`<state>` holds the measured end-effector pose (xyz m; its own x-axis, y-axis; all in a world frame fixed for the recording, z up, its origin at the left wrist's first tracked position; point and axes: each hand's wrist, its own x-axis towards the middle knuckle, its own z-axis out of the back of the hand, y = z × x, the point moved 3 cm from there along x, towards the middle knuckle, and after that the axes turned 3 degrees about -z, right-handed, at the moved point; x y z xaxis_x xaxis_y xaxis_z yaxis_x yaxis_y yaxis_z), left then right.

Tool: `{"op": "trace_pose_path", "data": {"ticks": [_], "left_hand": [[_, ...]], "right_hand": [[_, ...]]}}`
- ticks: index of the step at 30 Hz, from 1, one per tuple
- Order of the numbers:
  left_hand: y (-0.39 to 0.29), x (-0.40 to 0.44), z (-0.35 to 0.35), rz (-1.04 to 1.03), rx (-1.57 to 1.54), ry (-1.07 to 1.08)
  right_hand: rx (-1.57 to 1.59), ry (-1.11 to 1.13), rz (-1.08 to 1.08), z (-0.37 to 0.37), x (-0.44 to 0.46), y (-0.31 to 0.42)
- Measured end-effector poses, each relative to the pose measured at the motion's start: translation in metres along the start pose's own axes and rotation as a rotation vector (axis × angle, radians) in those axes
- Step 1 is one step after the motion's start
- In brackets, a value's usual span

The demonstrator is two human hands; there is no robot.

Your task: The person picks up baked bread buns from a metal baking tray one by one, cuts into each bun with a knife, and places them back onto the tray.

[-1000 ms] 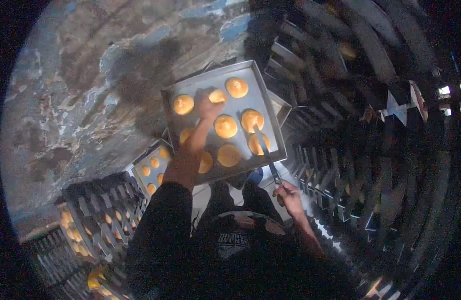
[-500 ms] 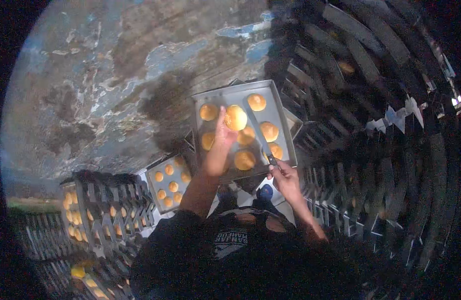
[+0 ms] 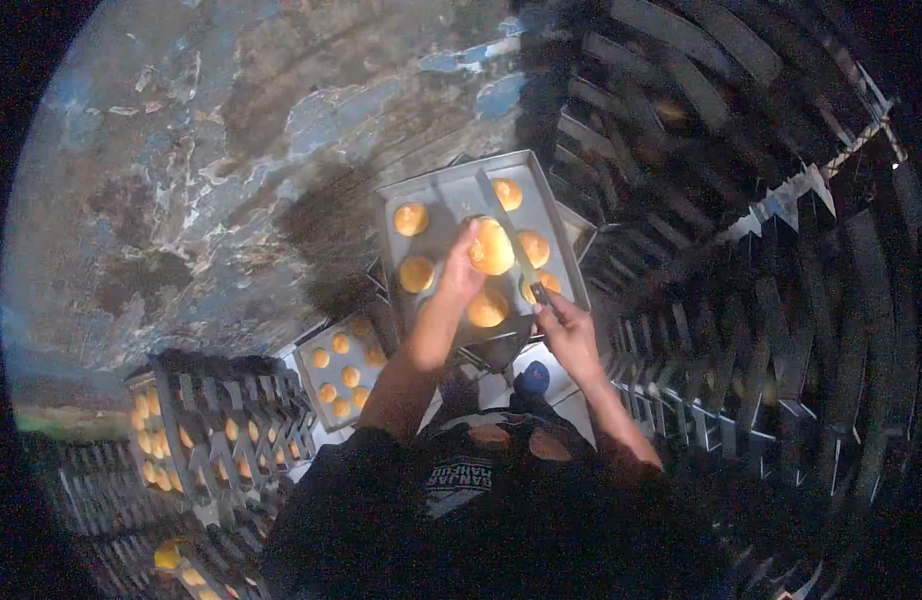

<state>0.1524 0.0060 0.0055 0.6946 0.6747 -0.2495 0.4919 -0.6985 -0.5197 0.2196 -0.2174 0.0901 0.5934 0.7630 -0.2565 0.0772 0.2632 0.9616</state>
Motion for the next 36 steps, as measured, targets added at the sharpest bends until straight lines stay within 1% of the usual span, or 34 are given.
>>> {"op": "trace_pose_path", "data": {"ticks": [2, 4, 6, 7, 8, 10, 11, 12, 13, 15, 16, 17, 18, 19, 20, 22, 24, 25, 26, 28, 30, 31, 32, 34, 35, 36], "left_hand": [[-0.014, 0.003, 0.007, -0.016, -0.005, 0.01], [-0.022, 0.002, 0.005, -0.04, -0.017, 0.019], [-0.028, -0.006, -0.002, -0.065, 0.116, -0.005], [-0.025, -0.017, -0.017, -0.145, 0.174, 0.055], [-0.014, -0.019, -0.02, -0.135, 0.176, 0.054], [0.005, -0.018, -0.027, -0.126, 0.21, 0.152], [0.006, -0.017, -0.028, -0.144, 0.179, 0.096], [0.001, -0.019, -0.034, -0.141, 0.183, 0.099], [-0.009, -0.02, -0.036, -0.139, 0.184, 0.078], [-0.027, -0.012, -0.025, -0.173, 0.205, 0.072], [-0.029, -0.014, -0.025, -0.179, 0.203, 0.068], [-0.028, -0.017, -0.025, -0.138, 0.268, 0.082], [-0.026, -0.022, -0.026, -0.091, 0.336, 0.099], [-0.015, -0.026, -0.029, -0.057, 0.318, 0.117], [-0.007, -0.026, -0.033, -0.049, 0.318, 0.12], [-0.003, -0.028, -0.04, -0.118, 0.288, 0.067], [-0.02, -0.029, -0.043, -0.097, 0.283, 0.064], [-0.031, -0.029, -0.043, -0.076, 0.303, 0.099], [-0.038, -0.031, -0.041, -0.053, 0.322, 0.132], [-0.033, -0.033, -0.037, -0.019, 0.292, 0.132], [-0.007, -0.037, -0.036, -0.011, 0.46, -0.068], [0.005, -0.023, -0.021, 0.037, 0.448, 0.08], [0.01, -0.016, -0.013, 0.04, 0.449, 0.08], [0.008, -0.012, -0.011, 0.058, 0.347, -0.012], [0.0, -0.009, -0.009, 0.054, 0.347, -0.012], [-0.018, -0.015, -0.017, 0.067, 0.362, 0.038]], "right_hand": [[-0.129, 0.063, -0.078, 0.004, -0.004, 0.002], [-0.102, 0.076, -0.049, 0.009, -0.018, -0.015], [-0.072, 0.091, -0.027, 0.009, -0.02, -0.023], [-0.075, 0.067, -0.017, 0.009, -0.016, -0.022], [-0.079, 0.039, -0.01, 0.01, -0.012, -0.02], [-0.043, 0.036, -0.021, 0.012, 0.003, 0.0], [-0.048, 0.067, -0.023, 0.013, 0.008, 0.009], [-0.049, 0.099, -0.024, 0.013, 0.011, 0.012], [-0.102, 0.066, 0.026, 0.016, 0.005, 0.01], [-0.088, 0.082, 0.057, 0.025, -0.012, -0.018], [-0.072, 0.097, 0.086, 0.025, -0.015, -0.016], [-0.065, 0.118, -0.015, 0.028, -0.02, -0.015], [-0.062, 0.117, -0.021, 0.026, -0.02, -0.011], [-0.084, 0.119, -0.021, 0.025, -0.014, -0.006], [-0.109, 0.12, -0.017, 0.025, -0.006, 0.001], [-0.148, 0.135, 0.005, 0.026, 0.001, 0.01], [-0.125, 0.144, -0.047, 0.031, 0.002, 0.006], [-0.102, 0.187, 0.006, 0.035, -0.003, -0.003], [-0.106, 0.196, 0.005, 0.04, -0.01, -0.013], [-0.119, 0.147, -0.091, 0.044, -0.022, -0.02], [-0.098, 0.155, -0.079, 0.042, -0.015, -0.012], [-0.166, 0.159, -0.045, 0.036, -0.001, 0.001], [-0.233, 0.167, -0.012, 0.032, 0.009, 0.009], [-0.208, 0.169, 0.014, 0.036, 0.012, 0.0], [-0.232, 0.186, -0.001, 0.044, 0.005, -0.004], [-0.259, 0.207, -0.022, 0.048, -0.003, -0.005]]}}
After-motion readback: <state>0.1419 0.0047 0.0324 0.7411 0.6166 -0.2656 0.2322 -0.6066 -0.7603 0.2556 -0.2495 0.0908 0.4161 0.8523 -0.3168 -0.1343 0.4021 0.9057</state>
